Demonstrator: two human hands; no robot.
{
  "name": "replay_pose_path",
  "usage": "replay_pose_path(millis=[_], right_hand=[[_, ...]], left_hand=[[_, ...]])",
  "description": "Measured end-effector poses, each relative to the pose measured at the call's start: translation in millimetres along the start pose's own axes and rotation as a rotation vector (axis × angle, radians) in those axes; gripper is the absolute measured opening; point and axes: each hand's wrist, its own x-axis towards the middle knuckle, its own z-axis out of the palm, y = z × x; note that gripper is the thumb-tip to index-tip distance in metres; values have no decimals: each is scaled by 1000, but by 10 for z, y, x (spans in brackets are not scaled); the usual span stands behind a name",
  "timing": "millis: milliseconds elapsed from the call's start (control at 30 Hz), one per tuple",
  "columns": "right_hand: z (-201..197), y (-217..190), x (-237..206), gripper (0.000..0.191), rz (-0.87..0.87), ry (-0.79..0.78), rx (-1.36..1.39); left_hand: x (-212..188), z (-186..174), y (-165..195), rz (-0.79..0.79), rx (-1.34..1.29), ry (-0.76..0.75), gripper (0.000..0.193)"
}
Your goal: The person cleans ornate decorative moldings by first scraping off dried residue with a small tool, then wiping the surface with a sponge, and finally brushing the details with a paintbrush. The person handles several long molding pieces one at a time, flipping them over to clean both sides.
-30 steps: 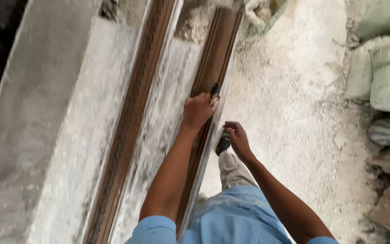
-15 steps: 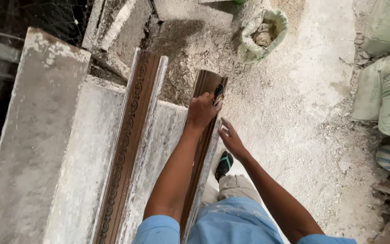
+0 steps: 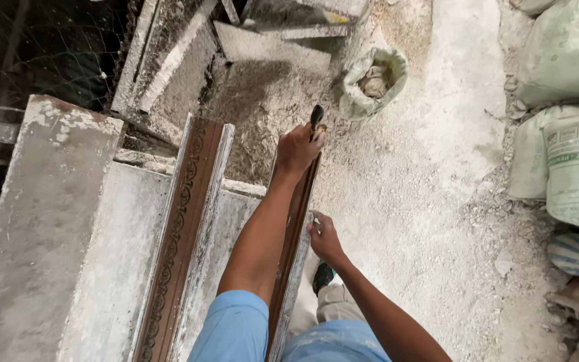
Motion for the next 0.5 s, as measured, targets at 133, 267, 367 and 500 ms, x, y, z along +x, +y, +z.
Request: replay_pose_path(millis=[133,267,367,500], right_hand=[[-49,-155,-10,45,-15,-22,18],[-86,-189,-41,46,-8,-21,-36],[-107,-183,-30,49,45,-56,-52],[-107,-256,8,53,54,-128,-76]], left_hand=[[226,-99,149,-147,-165,-21,17],[59,-258,182,-234,-226,108,39],[-474,-428,103,-515,-308,3,20],[-1429,-675,-10,-685,-344,140,24]])
